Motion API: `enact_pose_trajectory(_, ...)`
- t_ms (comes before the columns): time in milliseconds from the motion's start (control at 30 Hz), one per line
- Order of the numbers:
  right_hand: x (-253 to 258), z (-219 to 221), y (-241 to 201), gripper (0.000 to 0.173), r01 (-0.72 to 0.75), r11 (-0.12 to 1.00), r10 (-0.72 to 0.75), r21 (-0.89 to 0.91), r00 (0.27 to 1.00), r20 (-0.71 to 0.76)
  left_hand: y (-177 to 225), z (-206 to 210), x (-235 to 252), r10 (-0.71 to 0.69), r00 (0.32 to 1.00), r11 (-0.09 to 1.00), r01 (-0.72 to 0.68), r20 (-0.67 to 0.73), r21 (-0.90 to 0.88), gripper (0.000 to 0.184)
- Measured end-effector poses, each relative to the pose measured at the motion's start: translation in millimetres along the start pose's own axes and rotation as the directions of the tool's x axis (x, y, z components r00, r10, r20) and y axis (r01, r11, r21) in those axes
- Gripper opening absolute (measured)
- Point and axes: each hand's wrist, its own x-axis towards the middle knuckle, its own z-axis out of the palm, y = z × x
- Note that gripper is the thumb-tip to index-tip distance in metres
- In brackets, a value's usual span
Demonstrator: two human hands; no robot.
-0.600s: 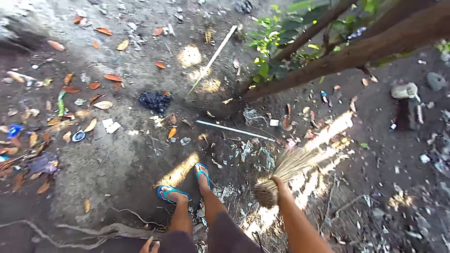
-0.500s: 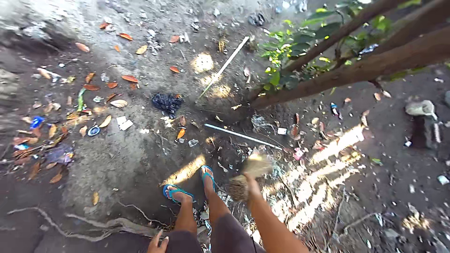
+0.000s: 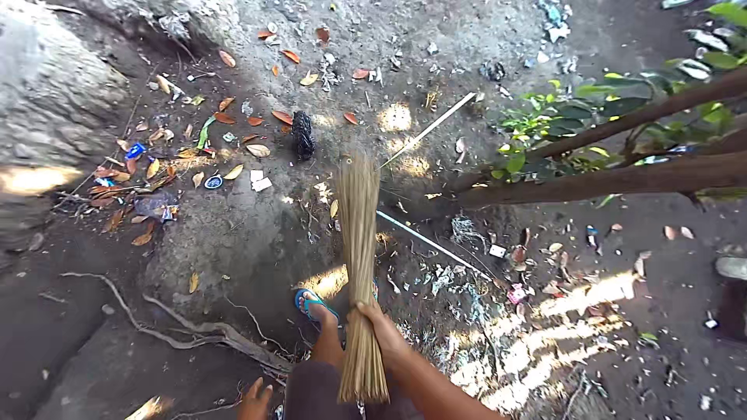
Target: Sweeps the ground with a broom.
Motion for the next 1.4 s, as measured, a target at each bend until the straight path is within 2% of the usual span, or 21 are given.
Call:
enact_pose_trajectory(67, -27.8, 18.4, 17.9, 0.038, -0.105, 0.978, 0.114, 0.180, 0.993, -0.040, -0.6, -0.5, -0.4, 0.024, 0.999, 0.999, -0.023, 0.024, -0.038, 0.059)
enact_pose_trajectory(100, -28.0, 30.1, 20.4, 0.033, -0.143, 0.963, 0.152, 0.226, 0.988, -0.020, 1.6, 0.1, -0.4, 0.037, 0.999, 0.998, -0.035, 0.037, -0.043, 0.059)
enact_pose_trajectory(200, 22.4, 69.0, 8.7, 0.038, -0.138, 0.984, 0.123, 0.110, 0.983, 0.137, 13.2, -0.5, -2.3, 0.063, 0.996, 0.997, -0.061, 0.066, -0.040, 0.058)
enact_pose_trajectory(300, 100.9, 106.8, -23.7, 0.042, 0.035, 0.998, -0.026, -0.059, 0.989, 0.149, 21.8, -2.6, -4.8, 0.084, 0.995, 0.989, -0.076, 0.055, -0.130, 0.057)
enact_pose_trajectory(400, 143.9, 97.3, -39.8, 0.076, 0.128, 0.954, -0.095, -0.272, 0.986, 0.134, 17.2, -7.7, -3.5, 0.105, 0.994, 0.975, -0.099, 0.019, -0.200, 0.056)
enact_pose_trajectory(467, 114.7, 78.7, -27.7, 0.093, 0.114, 0.917, -0.058, -0.383, 0.986, 0.156, 7.6, -10.1, -3.1, 0.092, 0.996, 0.976, -0.087, 0.012, -0.202, 0.056)
enact_pose_trajectory(533, 50.0, 57.2, -19.4, 0.088, -0.021, 0.907, 0.101, -0.422, 0.980, 0.170, -2.3, -11.9, -3.1, 0.064, 0.998, 0.985, -0.059, 0.023, -0.162, 0.056)
enact_pose_trajectory(600, -2.3, 30.8, -18.2, 0.081, -0.190, 0.891, 0.294, -0.412, 0.933, 0.206, -11.7, -11.5, -2.8, 0.045, 0.998, 0.991, -0.040, 0.035, -0.126, 0.057)
enact_pose_trajectory(667, -23.1, 3.9, -26.7, 0.082, -0.289, 0.848, 0.425, -0.445, 0.871, 0.245, -12.7, -8.6, -4.6, 0.028, 0.999, 0.995, -0.023, 0.046, -0.094, 0.057)
enact_pose_trajectory(733, -8.8, -12.2, -50.5, 0.075, -0.286, 0.785, 0.463, -0.550, 0.860, 0.214, -2.2, -7.0, -8.7, 0.015, 0.999, 0.996, -0.010, 0.051, -0.089, 0.057)
enact_pose_trajectory(767, 12.1, -15.0, -68.9, 0.067, -0.233, 0.751, 0.433, -0.618, 0.880, 0.194, 4.6, -5.1, -9.0, 0.012, 0.999, 0.995, -0.008, 0.044, -0.098, 0.057)
enact_pose_trajectory(833, 68.5, -7.1, -108.5, 0.054, -0.098, 0.726, 0.223, -0.680, 0.970, 0.099, 20.6, 1.5, -10.2, 0.019, 1.000, 0.990, -0.016, 0.020, -0.139, 0.058)
enact_pose_trajectory(867, 96.4, 3.2, -126.7, 0.061, -0.054, 0.745, 0.100, -0.665, 0.995, 0.030, 29.2, 5.6, -10.3, 0.023, 1.000, 0.986, -0.022, 0.008, -0.164, 0.058)
enact_pose_trajectory(933, 143.1, 32.4, -141.9, 0.077, 0.059, 0.826, -0.106, -0.561, 0.993, -0.051, 51.8, 12.2, -11.9, 0.049, 0.999, 0.975, -0.050, -0.009, -0.218, 0.057)
enact_pose_trajectory(1033, 157.0, 60.2, -107.2, 0.099, 0.210, 0.880, -0.235, -0.425, 0.972, -0.007, 79.3, 27.6, -19.3, 0.073, 0.997, 0.950, -0.065, 0.017, -0.307, 0.055)
enact_pose_trajectory(1100, 113.9, 60.3, -88.5, 0.102, 0.158, 0.873, -0.123, -0.461, 0.987, 0.105, 83.5, 43.5, -25.2, 0.065, 0.997, 0.943, -0.049, 0.037, -0.328, 0.056)
enact_pose_trajectory(1167, 55.9, 58.5, -86.0, 0.090, -0.016, 0.846, 0.141, -0.533, 0.971, 0.195, 87.7, 57.3, -33.0, 0.032, 0.997, 0.950, -0.007, 0.075, -0.312, 0.059)
enact_pose_trajectory(1200, 34.1, 57.9, -84.2, 0.081, -0.117, 0.821, 0.290, -0.559, 0.929, 0.231, 90.8, 64.2, -37.1, 0.018, 0.996, 0.954, 0.010, 0.092, -0.299, 0.059)
enact_pose_trajectory(1267, 16.8, 63.7, -65.9, 0.073, -0.265, 0.743, 0.553, -0.614, 0.761, 0.340, 96.2, 73.4, -41.6, 0.003, 0.993, 0.959, 0.031, 0.121, -0.281, 0.060)
enact_pose_trajectory(1333, 27.3, 83.1, -31.7, 0.074, -0.272, 0.616, 0.706, -0.739, 0.608, 0.363, 102.0, 80.1, -42.1, 0.018, 0.995, 0.952, 0.014, 0.103, -0.304, 0.055)
enact_pose_trajectory(1400, 60.8, 111.4, -0.7, 0.083, -0.202, 0.489, 0.763, -0.848, 0.570, 0.304, 110.4, 84.6, -43.0, 0.029, 0.998, 0.927, -0.008, 0.052, -0.376, 0.046)
